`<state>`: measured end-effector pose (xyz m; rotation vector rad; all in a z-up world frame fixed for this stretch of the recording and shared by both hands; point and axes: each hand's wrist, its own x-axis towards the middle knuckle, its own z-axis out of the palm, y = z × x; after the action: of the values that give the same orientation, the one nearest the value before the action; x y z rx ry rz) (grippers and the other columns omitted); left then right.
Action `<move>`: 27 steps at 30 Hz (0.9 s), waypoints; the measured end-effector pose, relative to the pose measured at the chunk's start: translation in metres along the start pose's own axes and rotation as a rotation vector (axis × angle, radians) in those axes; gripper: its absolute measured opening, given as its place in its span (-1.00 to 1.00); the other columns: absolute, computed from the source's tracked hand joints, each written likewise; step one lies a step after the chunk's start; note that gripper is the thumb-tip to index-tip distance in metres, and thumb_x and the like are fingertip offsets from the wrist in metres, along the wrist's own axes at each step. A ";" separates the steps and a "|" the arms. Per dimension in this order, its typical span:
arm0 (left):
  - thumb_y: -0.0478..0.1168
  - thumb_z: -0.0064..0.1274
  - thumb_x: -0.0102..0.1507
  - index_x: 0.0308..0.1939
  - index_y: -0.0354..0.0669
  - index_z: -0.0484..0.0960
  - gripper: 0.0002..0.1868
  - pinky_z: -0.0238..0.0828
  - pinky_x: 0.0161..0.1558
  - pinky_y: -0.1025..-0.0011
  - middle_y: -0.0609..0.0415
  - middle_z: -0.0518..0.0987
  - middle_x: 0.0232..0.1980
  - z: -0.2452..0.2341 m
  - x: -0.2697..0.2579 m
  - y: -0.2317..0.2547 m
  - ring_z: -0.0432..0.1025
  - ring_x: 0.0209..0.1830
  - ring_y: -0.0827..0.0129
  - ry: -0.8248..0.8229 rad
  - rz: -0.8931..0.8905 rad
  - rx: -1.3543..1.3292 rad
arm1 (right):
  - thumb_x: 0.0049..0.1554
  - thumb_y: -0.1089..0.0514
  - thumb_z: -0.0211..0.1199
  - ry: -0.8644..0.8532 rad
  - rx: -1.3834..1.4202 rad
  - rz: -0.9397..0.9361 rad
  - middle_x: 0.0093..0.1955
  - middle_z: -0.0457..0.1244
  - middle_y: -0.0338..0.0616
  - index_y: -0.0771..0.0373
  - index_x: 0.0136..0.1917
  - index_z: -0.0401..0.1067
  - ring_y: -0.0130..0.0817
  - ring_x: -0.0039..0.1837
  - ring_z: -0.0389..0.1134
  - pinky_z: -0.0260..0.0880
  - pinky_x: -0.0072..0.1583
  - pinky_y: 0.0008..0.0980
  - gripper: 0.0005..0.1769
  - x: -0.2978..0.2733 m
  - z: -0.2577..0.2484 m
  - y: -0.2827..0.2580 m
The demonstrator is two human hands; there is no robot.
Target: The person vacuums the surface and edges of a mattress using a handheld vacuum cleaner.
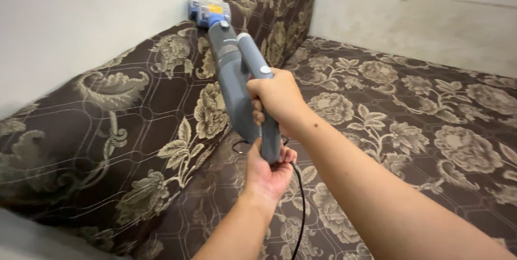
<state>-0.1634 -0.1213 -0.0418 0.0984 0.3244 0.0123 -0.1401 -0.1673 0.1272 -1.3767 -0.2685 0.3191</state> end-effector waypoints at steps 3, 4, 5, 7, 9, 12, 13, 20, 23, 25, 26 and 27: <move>-0.20 -0.03 0.22 -0.60 -0.18 0.37 -0.70 0.08 -0.48 0.37 0.10 0.24 -0.66 -0.003 -0.001 -0.006 0.06 -0.69 0.38 -0.049 -0.019 -0.044 | -0.05 0.34 0.14 -0.027 -0.005 0.017 -0.52 0.12 -0.19 0.32 -0.13 0.33 -0.41 -0.57 0.11 0.18 -0.48 -0.32 -0.84 -0.003 -0.006 0.000; -0.22 -0.05 0.24 -0.58 -0.19 0.39 -0.72 0.09 -0.46 0.38 0.09 0.26 -0.64 -0.003 -0.003 -0.007 0.07 -0.68 0.39 -0.037 -0.026 -0.043 | -0.05 0.35 0.14 -0.031 -0.008 0.016 -0.52 0.12 -0.18 0.32 -0.10 0.34 -0.40 -0.57 0.12 0.19 -0.48 -0.31 -0.80 -0.004 -0.007 0.000; -0.24 -0.07 0.25 -0.55 -0.21 0.41 -0.73 0.09 -0.45 0.39 0.09 0.28 -0.62 -0.004 -0.006 -0.011 0.08 -0.66 0.39 -0.026 -0.034 -0.045 | -0.05 0.36 0.14 -0.035 -0.014 0.016 -0.52 0.12 -0.18 0.32 -0.06 0.34 -0.39 -0.57 0.12 0.20 -0.48 -0.30 -0.77 -0.006 -0.008 0.001; -0.24 -0.09 0.26 -0.54 -0.22 0.42 -0.73 0.10 -0.45 0.38 0.08 0.30 -0.61 -0.004 -0.010 -0.019 0.09 -0.65 0.39 -0.031 -0.035 -0.058 | -0.06 0.37 0.14 -0.049 -0.023 0.023 -0.52 0.13 -0.17 0.32 -0.01 0.34 -0.39 -0.57 0.12 0.19 -0.48 -0.30 -0.72 -0.012 -0.011 0.001; -0.21 -0.09 0.25 -0.55 -0.22 0.40 -0.72 0.11 -0.46 0.36 0.08 0.28 -0.62 -0.007 -0.018 -0.027 0.11 -0.65 0.36 -0.061 -0.015 -0.080 | -0.05 0.37 0.14 -0.071 -0.026 0.038 -0.52 0.13 -0.16 0.31 0.02 0.32 -0.39 -0.58 0.11 0.18 -0.48 -0.31 -0.68 -0.020 -0.015 0.002; -0.21 -0.09 0.29 -0.52 -0.23 0.42 -0.71 0.11 -0.44 0.36 0.08 0.29 -0.61 -0.012 -0.033 -0.042 0.11 -0.64 0.38 -0.023 0.006 -0.082 | -0.05 0.39 0.16 -0.101 -0.039 0.027 -0.51 0.15 -0.14 0.37 0.06 0.33 -0.39 -0.57 0.12 0.15 -0.48 -0.31 -0.65 -0.036 -0.021 0.005; -0.21 -0.09 0.30 -0.52 -0.22 0.42 -0.71 0.12 -0.44 0.36 0.08 0.29 -0.62 -0.014 -0.039 -0.046 0.11 -0.64 0.37 -0.043 0.012 -0.079 | -0.05 0.40 0.16 -0.111 -0.031 0.037 -0.51 0.14 -0.15 0.36 0.08 0.33 -0.40 -0.56 0.13 0.15 -0.48 -0.32 -0.62 -0.042 -0.022 0.006; -0.19 -0.11 0.31 -0.51 -0.20 0.45 -0.70 0.11 -0.42 0.37 0.09 0.30 -0.62 -0.025 -0.076 -0.092 0.14 -0.62 0.38 -0.108 0.061 -0.097 | -0.05 0.41 0.15 -0.205 -0.139 0.055 -0.52 0.14 -0.17 0.37 0.14 0.33 -0.43 -0.54 0.14 0.15 -0.49 -0.36 -0.56 -0.092 -0.041 0.002; -0.24 -0.13 0.28 -0.53 -0.24 0.44 -0.71 0.13 -0.40 0.37 0.07 0.30 -0.64 -0.030 -0.085 -0.114 0.16 -0.61 0.36 -0.160 0.063 -0.113 | -0.06 0.40 0.14 -0.278 -0.161 0.036 -0.52 0.14 -0.17 0.38 0.14 0.33 -0.44 -0.54 0.14 0.15 -0.49 -0.37 -0.56 -0.112 -0.051 -0.001; -0.27 -0.15 0.26 -0.54 -0.26 0.44 -0.73 0.14 -0.38 0.36 0.06 0.29 -0.64 -0.036 -0.094 -0.126 0.16 -0.60 0.36 -0.129 0.083 -0.096 | -0.07 0.40 0.14 -0.311 -0.153 0.041 -0.53 0.14 -0.16 0.38 0.14 0.33 -0.44 -0.55 0.13 0.14 -0.50 -0.37 -0.55 -0.124 -0.057 -0.001; -0.27 -0.14 0.26 -0.54 -0.27 0.45 -0.73 0.15 -0.37 0.35 0.05 0.29 -0.65 -0.039 -0.100 -0.131 0.15 -0.61 0.36 -0.086 0.097 -0.084 | -0.07 0.40 0.14 -0.318 -0.146 0.054 -0.54 0.14 -0.16 0.36 0.15 0.34 -0.44 -0.56 0.13 0.14 -0.51 -0.37 -0.53 -0.130 -0.060 0.000; -0.27 -0.14 0.25 -0.55 -0.27 0.45 -0.73 0.15 -0.37 0.34 0.05 0.28 -0.65 -0.041 -0.105 -0.135 0.14 -0.61 0.36 -0.043 0.111 -0.070 | -0.08 0.40 0.14 -0.324 -0.136 0.066 -0.54 0.13 -0.16 0.35 0.16 0.34 -0.43 -0.56 0.12 0.13 -0.51 -0.37 -0.52 -0.134 -0.062 0.002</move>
<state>-0.2761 -0.2542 -0.0608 0.0470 0.2754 0.1315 -0.2420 -0.2739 0.1146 -1.4676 -0.5212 0.5897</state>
